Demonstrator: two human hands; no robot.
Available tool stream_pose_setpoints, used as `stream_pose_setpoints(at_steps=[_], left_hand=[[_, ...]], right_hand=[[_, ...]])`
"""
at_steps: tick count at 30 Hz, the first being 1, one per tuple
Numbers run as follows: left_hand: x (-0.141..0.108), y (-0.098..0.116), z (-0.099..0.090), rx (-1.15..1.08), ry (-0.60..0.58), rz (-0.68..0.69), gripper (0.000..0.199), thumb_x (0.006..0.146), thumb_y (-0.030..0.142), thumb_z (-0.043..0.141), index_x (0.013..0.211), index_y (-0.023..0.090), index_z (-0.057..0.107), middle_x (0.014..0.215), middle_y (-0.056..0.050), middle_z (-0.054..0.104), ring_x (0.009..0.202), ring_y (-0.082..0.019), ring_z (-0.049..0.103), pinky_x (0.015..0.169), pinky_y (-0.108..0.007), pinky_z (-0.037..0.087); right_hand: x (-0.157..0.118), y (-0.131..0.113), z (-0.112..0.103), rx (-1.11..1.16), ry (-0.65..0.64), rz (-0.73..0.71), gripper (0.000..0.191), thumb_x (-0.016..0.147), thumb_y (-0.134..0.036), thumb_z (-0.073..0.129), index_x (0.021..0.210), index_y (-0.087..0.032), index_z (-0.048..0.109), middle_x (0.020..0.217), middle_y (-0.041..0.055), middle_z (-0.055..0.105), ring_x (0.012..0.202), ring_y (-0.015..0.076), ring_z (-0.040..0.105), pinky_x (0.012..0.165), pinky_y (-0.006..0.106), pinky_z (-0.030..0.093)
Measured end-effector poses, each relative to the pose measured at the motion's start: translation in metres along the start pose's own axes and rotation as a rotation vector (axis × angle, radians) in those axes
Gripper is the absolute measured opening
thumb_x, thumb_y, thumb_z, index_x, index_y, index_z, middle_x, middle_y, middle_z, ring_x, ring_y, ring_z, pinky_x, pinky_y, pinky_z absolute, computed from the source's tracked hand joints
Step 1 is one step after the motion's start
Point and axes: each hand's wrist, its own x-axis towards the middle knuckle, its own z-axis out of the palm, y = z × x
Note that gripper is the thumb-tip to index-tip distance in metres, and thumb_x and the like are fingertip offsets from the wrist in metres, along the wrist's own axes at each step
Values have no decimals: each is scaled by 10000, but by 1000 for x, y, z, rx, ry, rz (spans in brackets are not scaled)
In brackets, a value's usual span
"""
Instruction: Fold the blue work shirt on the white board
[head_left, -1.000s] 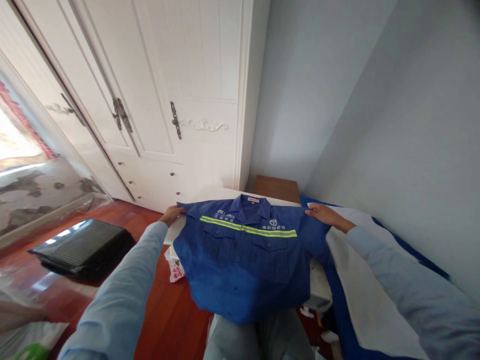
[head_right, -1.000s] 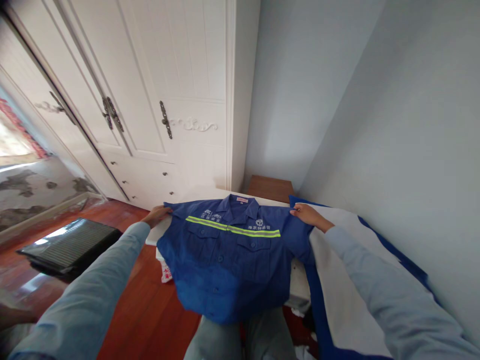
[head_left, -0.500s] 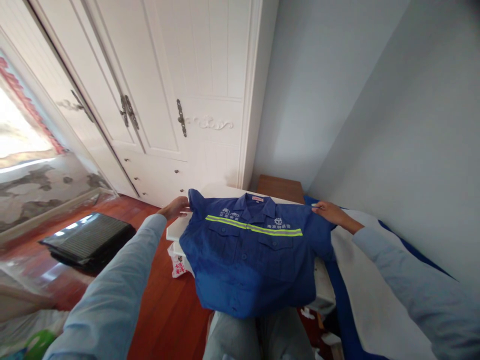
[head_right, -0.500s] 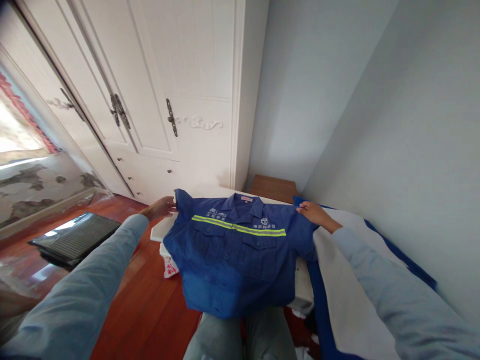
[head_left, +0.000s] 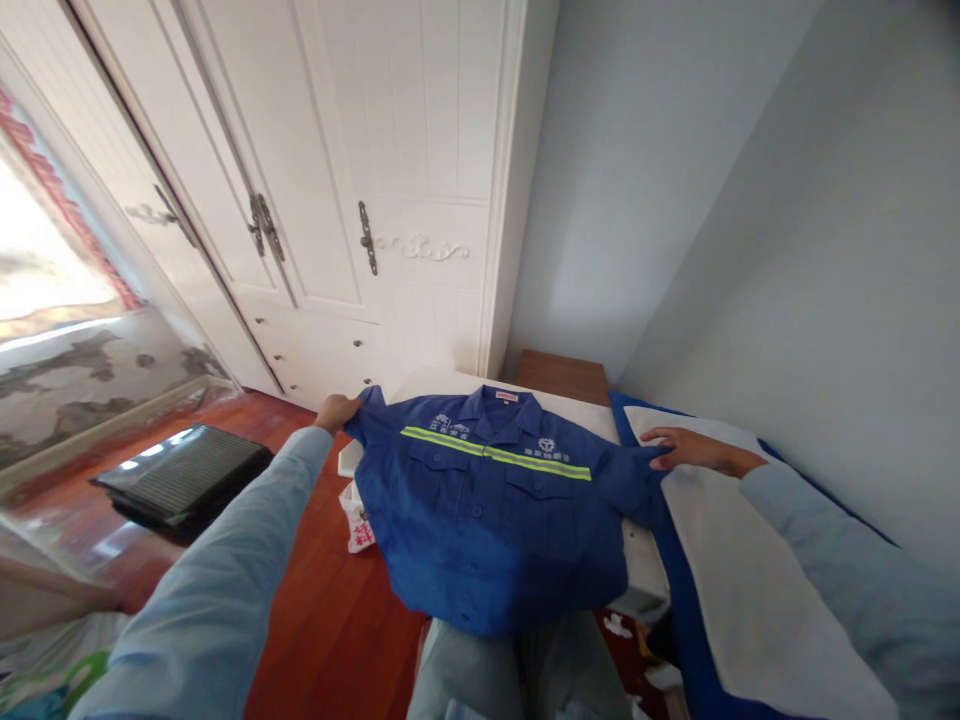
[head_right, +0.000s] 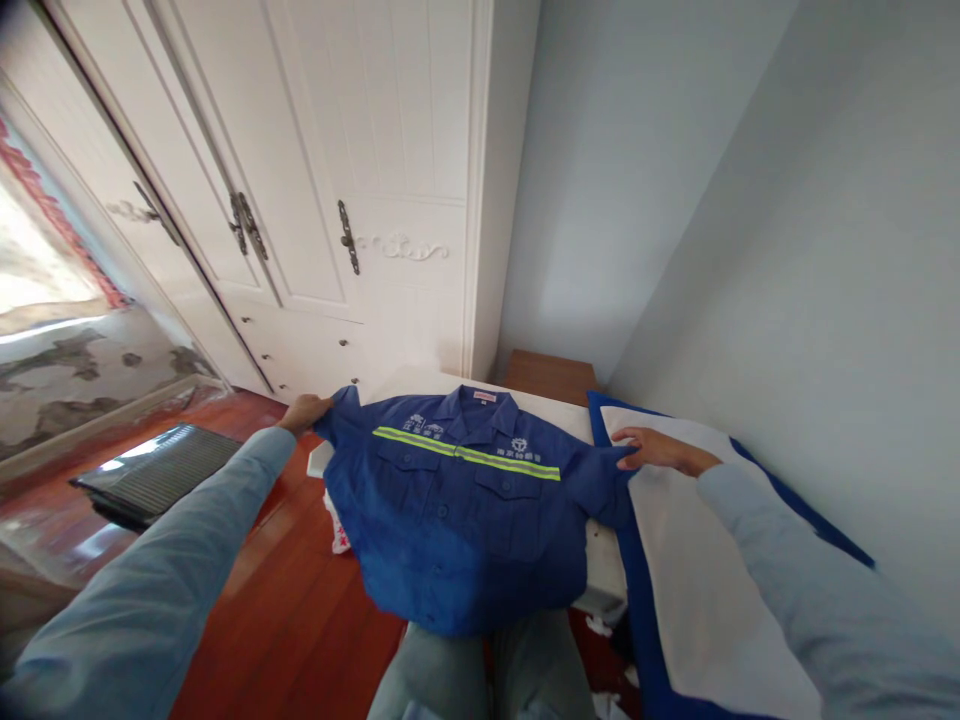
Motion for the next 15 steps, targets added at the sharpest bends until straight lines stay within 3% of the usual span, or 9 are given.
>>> stream_pose_setpoints(at_steps=[3,6,9,12,15], left_hand=[[-6,-2,-5,211,69,5,305,752,289,639,983,89,648,1019,-265,706,1092,-433,645,803,-456,515],[-19,2,-2,333,148,39,457,816,286,573,1213,59,562,1270,-313,602,1238,-450,556,949,-543,455],[-36,16,16,487,176,226,501,878,317,502,1318,79,508,1353,-288,551,1280,-422,523,1005,-557,429],[-58,36,51,600,44,588,485,935,392,440,1329,129,544,1421,-225,534,1297,-360,526,1056,-502,419],[-81,52,101,585,-243,891,562,966,530,396,1384,186,548,1515,-158,484,1415,-311,426,1152,-451,340]], right_hand=[[-7,3,1,67,97,28,424,562,-245,867,960,-201,725,1095,133,729,948,269,666,740,313,523],[-12,3,4,255,153,100,422,673,-266,825,1058,-225,657,992,98,734,830,220,675,663,289,528],[-10,-1,10,439,202,121,444,691,-210,803,1083,-251,599,862,39,725,728,181,675,644,272,546],[-3,-5,16,501,263,140,393,690,-156,776,1026,-245,592,720,-14,681,553,129,612,515,217,495],[3,-8,17,519,290,156,332,699,-139,752,976,-224,589,613,-44,627,445,104,536,440,204,430]])
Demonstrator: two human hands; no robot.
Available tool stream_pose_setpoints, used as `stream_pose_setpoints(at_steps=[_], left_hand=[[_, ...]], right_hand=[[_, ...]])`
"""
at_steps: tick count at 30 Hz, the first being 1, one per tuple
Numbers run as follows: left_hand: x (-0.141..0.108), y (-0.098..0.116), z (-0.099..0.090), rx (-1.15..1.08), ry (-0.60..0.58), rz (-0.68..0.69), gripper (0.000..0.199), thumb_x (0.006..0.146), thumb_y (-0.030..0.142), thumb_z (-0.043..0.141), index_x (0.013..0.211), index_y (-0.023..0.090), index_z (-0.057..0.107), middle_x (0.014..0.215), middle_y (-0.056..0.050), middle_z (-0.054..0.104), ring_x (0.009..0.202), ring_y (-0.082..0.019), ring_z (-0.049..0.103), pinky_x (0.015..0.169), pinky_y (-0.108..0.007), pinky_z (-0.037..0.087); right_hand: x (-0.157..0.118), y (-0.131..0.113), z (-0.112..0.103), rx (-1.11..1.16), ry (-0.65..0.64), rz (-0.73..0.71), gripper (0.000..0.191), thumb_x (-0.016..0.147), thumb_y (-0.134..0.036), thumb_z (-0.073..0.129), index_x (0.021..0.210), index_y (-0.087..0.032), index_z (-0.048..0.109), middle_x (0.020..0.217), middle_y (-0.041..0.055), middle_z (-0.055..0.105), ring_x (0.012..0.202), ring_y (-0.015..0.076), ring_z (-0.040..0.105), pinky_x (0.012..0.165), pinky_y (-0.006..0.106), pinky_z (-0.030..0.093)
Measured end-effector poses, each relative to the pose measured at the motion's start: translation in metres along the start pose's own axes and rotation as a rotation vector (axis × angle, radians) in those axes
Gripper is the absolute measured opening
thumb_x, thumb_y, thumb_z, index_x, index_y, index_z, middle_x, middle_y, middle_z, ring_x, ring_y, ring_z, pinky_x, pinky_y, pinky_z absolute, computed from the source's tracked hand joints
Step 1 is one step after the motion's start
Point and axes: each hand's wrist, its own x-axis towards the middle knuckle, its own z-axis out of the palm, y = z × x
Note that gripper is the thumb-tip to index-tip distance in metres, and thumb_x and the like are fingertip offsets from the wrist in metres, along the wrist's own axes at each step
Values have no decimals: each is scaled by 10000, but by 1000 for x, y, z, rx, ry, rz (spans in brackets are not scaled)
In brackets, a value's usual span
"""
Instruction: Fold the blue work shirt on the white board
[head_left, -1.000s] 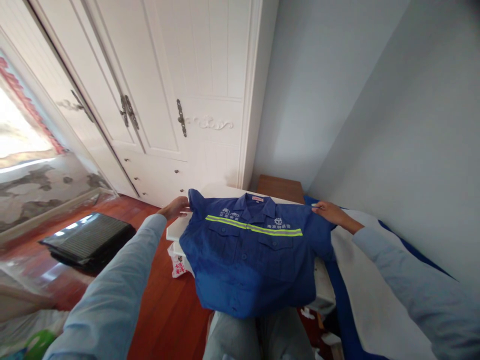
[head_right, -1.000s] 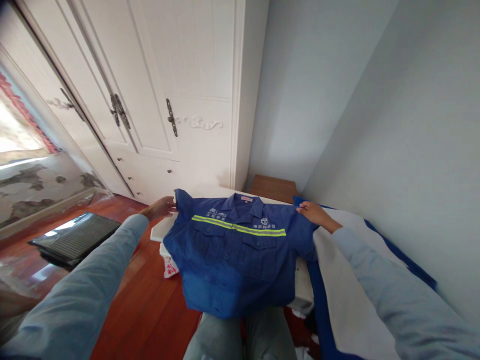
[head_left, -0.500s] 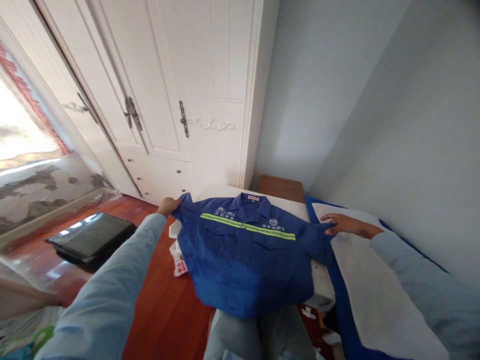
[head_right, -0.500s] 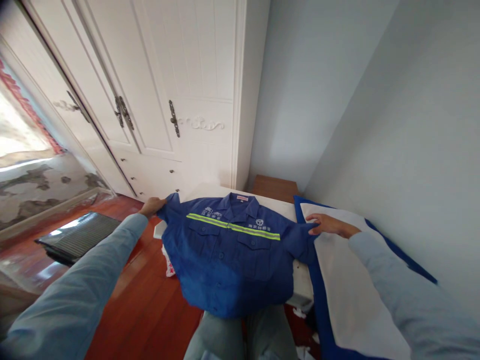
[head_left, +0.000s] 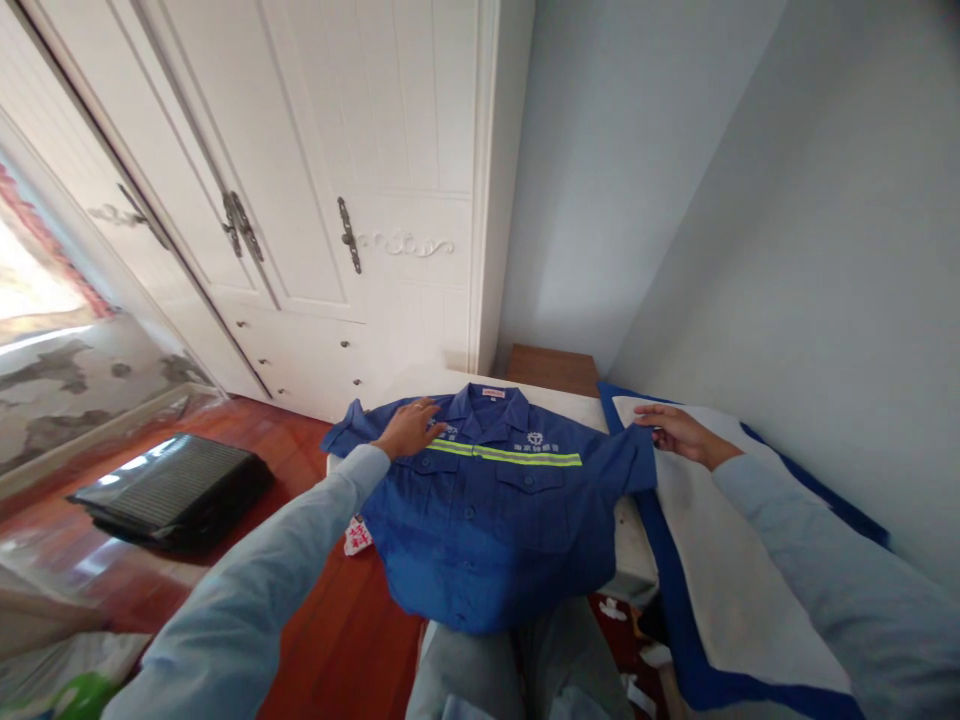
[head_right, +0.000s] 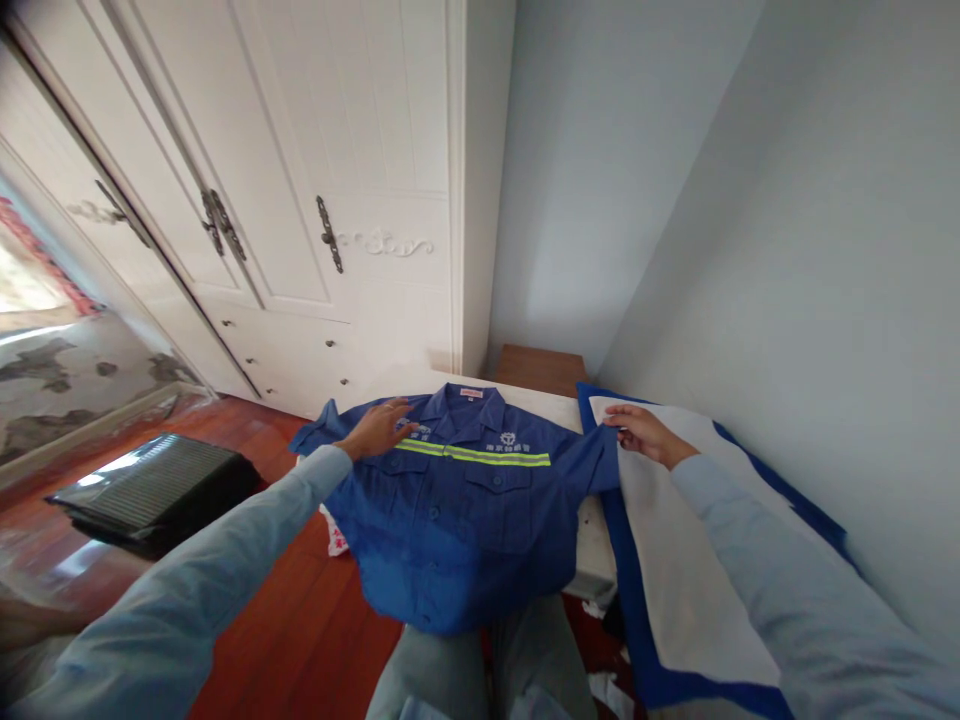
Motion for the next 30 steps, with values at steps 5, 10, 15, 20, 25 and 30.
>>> stream_pose_setpoints(at_steps=[5,10,15,20,25,30], left_hand=[[25,48,54,-31,-169,49,743,957,659,331,1533,194,386,1622,-163,317,1524,-343,213,1203,-579,193],[62,53,72,-4,-111,2,777,967,664,281,1565,170,323,1641,-158,268,1535,-321,182,1226,-566,130],[97,53,73,-4,-111,-14,762,976,649,260,1569,175,317,1641,-158,265,1534,-325,182,1221,-579,133],[106,48,75,10,-89,-11,771,977,650,259,1567,158,323,1639,-162,272,1534,-327,181,1226,-572,125],[109,42,80,11,-67,2,781,971,661,260,1562,158,341,1633,-164,285,1531,-330,195,1227,-568,128],[111,39,84,3,-62,-1,782,969,660,266,1565,159,333,1635,-160,279,1533,-329,187,1225,-578,120]], right_hand=[[3,-4,-18,-77,45,-97,340,706,-176,754,1020,-206,626,782,36,707,631,160,655,583,274,557],[21,-10,-33,-55,293,-173,324,725,-186,740,1007,-217,585,852,35,686,680,145,647,575,247,548],[44,-9,-12,-106,366,-49,284,782,-228,694,1035,-209,566,785,17,664,630,138,619,530,237,516],[48,7,5,-71,155,109,230,760,-330,752,888,-184,629,736,40,690,648,174,665,598,296,558],[44,17,-7,-166,-6,164,284,726,-290,798,934,-201,626,778,58,730,675,183,682,649,308,561],[33,0,7,-376,173,-37,321,790,-367,739,1040,-185,651,657,14,672,532,161,622,529,271,529]])
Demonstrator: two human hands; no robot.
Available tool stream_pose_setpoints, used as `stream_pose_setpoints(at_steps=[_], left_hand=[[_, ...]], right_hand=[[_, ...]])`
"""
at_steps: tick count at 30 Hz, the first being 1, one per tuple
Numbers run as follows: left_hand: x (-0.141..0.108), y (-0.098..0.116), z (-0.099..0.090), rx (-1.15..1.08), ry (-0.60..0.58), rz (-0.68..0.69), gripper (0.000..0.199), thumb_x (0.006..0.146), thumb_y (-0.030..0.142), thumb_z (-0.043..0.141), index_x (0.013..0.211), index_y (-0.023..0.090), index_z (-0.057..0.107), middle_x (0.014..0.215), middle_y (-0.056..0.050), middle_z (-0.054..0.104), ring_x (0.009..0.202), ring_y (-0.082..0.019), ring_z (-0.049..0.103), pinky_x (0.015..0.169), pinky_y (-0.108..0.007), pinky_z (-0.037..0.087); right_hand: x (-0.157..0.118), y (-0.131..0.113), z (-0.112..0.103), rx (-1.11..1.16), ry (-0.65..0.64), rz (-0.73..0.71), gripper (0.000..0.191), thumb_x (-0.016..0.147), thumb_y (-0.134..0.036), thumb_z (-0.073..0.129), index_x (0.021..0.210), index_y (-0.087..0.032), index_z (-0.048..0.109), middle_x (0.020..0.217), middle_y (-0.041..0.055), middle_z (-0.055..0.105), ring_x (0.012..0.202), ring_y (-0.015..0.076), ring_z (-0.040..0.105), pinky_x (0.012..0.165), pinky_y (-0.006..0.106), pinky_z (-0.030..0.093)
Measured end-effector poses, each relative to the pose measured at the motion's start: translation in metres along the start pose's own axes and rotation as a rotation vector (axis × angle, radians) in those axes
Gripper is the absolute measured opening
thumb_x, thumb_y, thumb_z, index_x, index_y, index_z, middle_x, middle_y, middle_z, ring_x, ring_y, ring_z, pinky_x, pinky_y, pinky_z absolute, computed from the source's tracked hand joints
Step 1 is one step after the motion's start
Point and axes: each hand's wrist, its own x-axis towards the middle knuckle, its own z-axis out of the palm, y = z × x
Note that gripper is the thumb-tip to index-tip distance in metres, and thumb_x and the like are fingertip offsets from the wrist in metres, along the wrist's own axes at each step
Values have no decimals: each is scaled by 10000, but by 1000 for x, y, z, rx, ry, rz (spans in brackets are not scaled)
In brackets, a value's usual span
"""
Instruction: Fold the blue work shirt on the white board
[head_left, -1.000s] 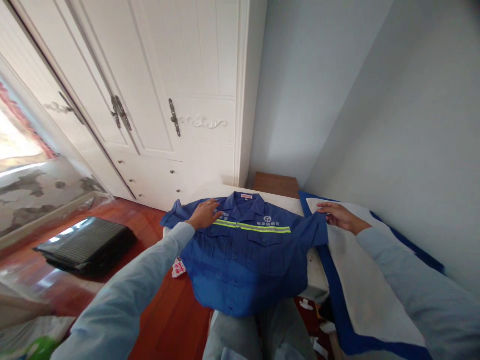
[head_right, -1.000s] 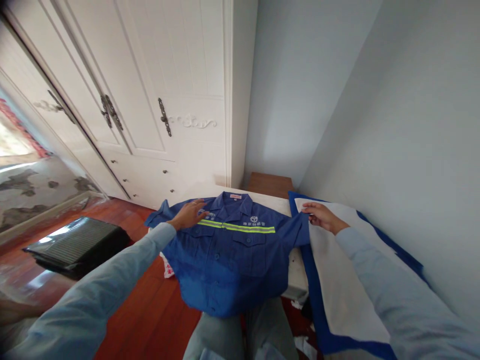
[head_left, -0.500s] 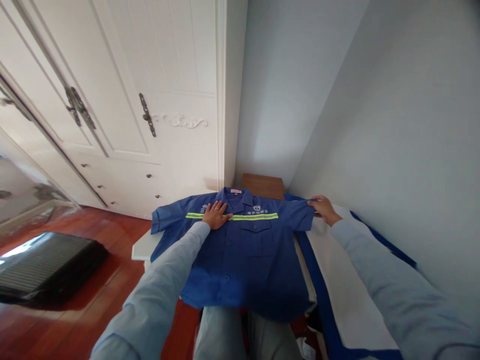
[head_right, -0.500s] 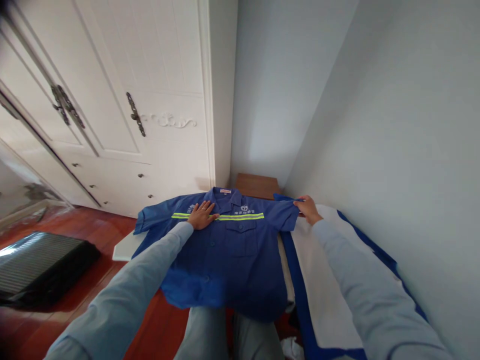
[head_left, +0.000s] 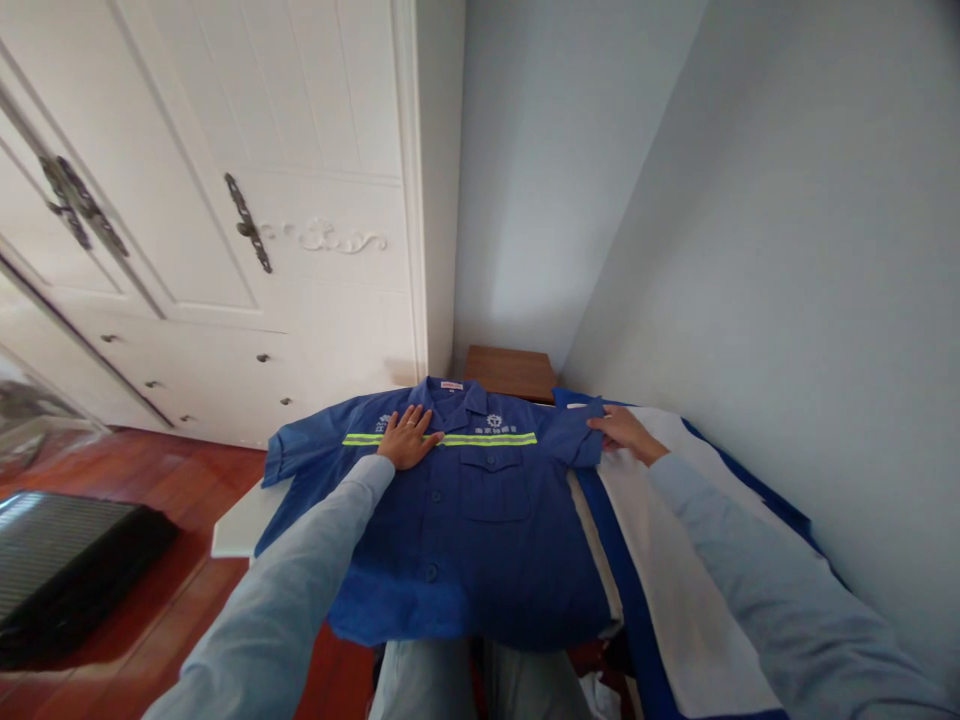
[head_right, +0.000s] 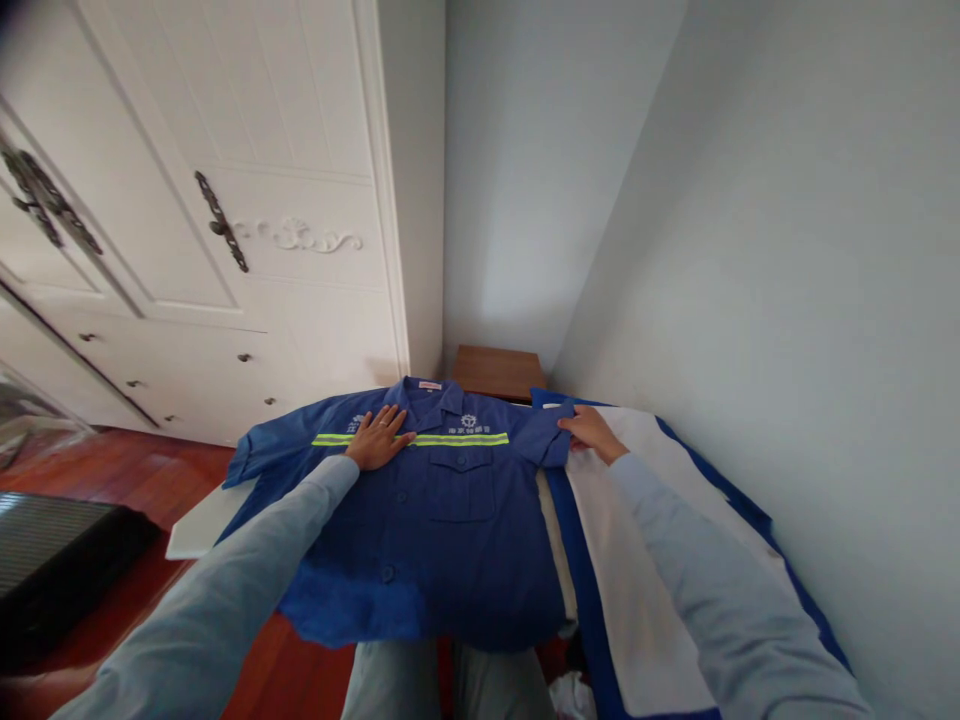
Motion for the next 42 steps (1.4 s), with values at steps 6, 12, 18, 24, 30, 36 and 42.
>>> stream_pose_setpoints(at_steps=[6,12,18,24,30,36,42], left_hand=[[-1,1,-4,-1,-23,15,776,974,649,264,1568,154,322,1637,-156,270,1537,-321,173,1226,-578,118],[-3,2,-6,14,-44,26,780,978,642,249,1569,136,313,1640,-163,257,1538,-322,167,1224,-582,116],[-1,-1,-3,16,-34,34,770,974,649,252,1573,168,310,1641,-155,263,1538,-310,171,1222,-579,121],[-12,5,-4,14,-48,86,778,974,653,246,1571,160,313,1646,-142,253,1541,-305,163,1232,-558,117],[-30,20,-4,23,-52,81,781,973,657,243,1574,164,307,1646,-141,252,1542,-305,154,1236,-553,118],[-45,33,-2,-44,-17,66,739,978,637,290,1547,173,370,1630,-148,292,1532,-312,196,1234,-567,134],[-56,17,-20,-113,165,-71,495,1015,446,353,1403,204,542,1533,-77,494,1465,-202,370,1193,-370,320]], right_hand=[[-44,-45,71,3,-350,-422,739,830,-576,684,1432,-217,449,935,67,705,509,149,635,394,245,473],[-49,-27,95,-330,-268,-629,590,915,-447,591,1412,-143,502,1206,180,690,1028,288,705,913,451,564],[-57,27,106,-775,-363,-759,718,941,-555,538,1532,-169,409,1616,195,307,1499,375,269,1203,581,237],[-78,43,106,-828,-361,-728,795,957,-669,414,1539,-128,398,1611,202,312,1492,368,291,1206,532,271],[-70,1,111,-750,-99,-807,716,970,-640,407,1502,-163,459,1560,195,420,1444,377,382,1173,549,312],[-38,-19,153,-769,-59,-637,713,1001,-546,411,1531,-72,375,1617,236,287,1513,380,223,1209,539,203],[-31,7,174,-871,11,-627,688,1034,-546,278,1528,-82,396,1607,202,331,1497,340,285,1205,498,224]])
